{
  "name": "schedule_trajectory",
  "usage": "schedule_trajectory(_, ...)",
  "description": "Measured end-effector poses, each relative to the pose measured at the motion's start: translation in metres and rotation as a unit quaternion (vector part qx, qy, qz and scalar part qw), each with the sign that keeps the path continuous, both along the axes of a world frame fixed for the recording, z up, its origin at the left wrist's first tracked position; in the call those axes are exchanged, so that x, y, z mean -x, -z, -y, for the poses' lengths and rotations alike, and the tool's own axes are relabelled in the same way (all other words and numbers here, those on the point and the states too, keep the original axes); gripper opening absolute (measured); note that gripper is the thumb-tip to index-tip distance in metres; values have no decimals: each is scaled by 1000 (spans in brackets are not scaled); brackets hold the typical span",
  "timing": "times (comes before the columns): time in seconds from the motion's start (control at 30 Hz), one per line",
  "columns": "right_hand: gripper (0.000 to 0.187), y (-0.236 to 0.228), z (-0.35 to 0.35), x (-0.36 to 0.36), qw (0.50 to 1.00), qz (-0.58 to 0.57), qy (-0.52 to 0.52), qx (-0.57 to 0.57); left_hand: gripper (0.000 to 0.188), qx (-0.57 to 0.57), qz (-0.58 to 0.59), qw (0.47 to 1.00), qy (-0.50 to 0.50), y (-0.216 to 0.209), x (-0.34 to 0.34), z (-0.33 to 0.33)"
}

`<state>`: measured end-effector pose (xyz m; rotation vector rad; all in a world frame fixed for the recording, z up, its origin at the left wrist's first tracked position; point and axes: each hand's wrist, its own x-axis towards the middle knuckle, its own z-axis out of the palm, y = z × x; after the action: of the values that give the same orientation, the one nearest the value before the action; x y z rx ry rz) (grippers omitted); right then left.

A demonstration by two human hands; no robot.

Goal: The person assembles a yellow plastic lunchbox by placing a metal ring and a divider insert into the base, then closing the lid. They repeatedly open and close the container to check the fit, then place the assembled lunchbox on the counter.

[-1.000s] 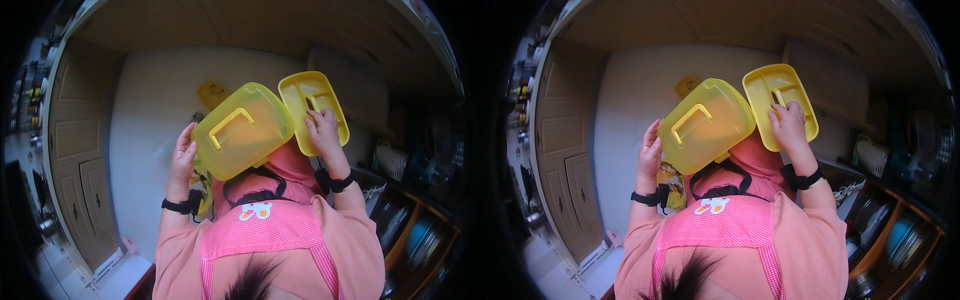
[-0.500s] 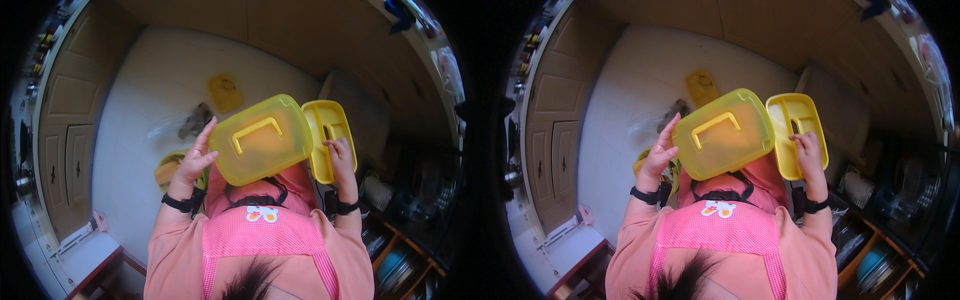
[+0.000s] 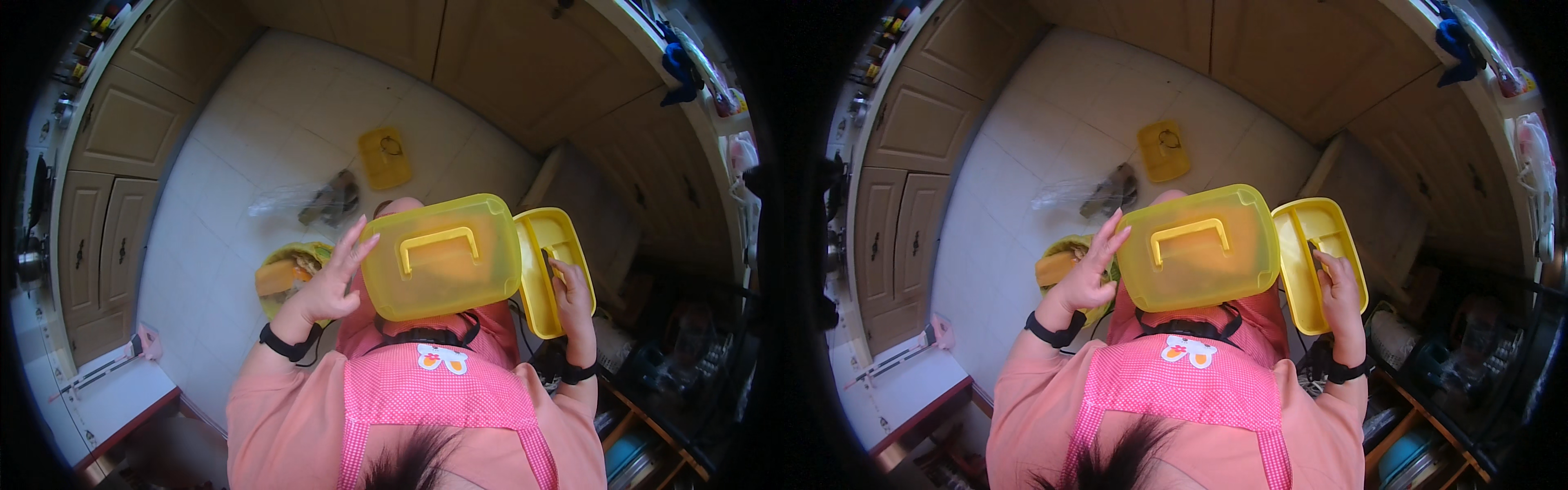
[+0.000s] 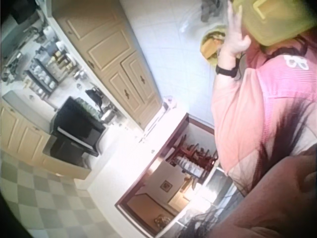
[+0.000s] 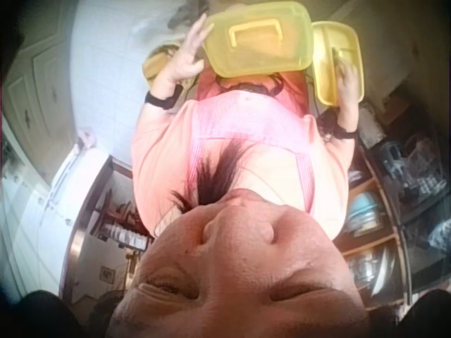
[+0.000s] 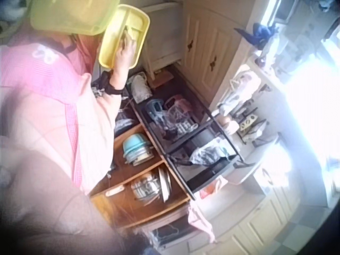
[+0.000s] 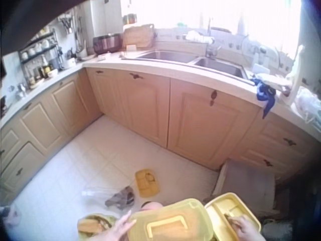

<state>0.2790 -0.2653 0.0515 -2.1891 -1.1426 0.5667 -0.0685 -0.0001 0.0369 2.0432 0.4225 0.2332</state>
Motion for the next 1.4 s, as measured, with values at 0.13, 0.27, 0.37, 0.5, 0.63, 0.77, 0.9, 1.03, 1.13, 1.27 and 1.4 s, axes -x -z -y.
schedule_trajectory(0.13, 39, -1, -8, 3, 999, 34, -1, 16, 93, -213, -15, 976, 47, -9, -7, 6)
schedule_trajectory(0.27, 46, -2, -20, 2, 984, 167, -47, 36, 92, -263, -12, 961, 90, -18, -18, -6)
schedule_trajectory(0.37, 50, -3, -26, 3, 970, 228, -76, 23, 92, -274, 1, 954, 119, -20, -26, -14)
schedule_trajectory(0.5, 50, -6, -29, 4, 959, 270, -88, 20, 94, -248, 20, 960, 130, -19, -26, -20)
schedule_trajectory(0.63, 48, -9, -27, 4, 955, 280, -94, 39, 99, -205, 6, 971, 124, -18, -20, -23)
schedule_trajectory(0.77, 50, -7, -25, 6, 951, 290, -90, 59, 100, -193, 68, 976, 76, -10, -21, -23)
schedule_trajectory(0.9, 53, -2, -24, 7, 949, 292, -103, 52, 96, 42, 112, 991, -68, 18, -28, -11)
schedule_trajectory(1.03, 50, 0, -24, 8, 952, 289, -90, 41, 78, 309, 227, 903, -194, 43, -36, -16)
schedule_trajectory(1.13, 51, -2, -24, 7, 952, 292, -89, 23, 80, 401, 247, 845, -255, 60, -43, -30)
schedule_trajectory(1.27, 58, -5, -23, 6, 949, 297, -101, 33, 92, 459, 236, 810, -280, 75, -48, -49)
schedule_trajectory(1.4, 55, -2, -24, 0, 941, 327, -86, 30, 93, 499, 238, 731, -401, 86, -60, -51)
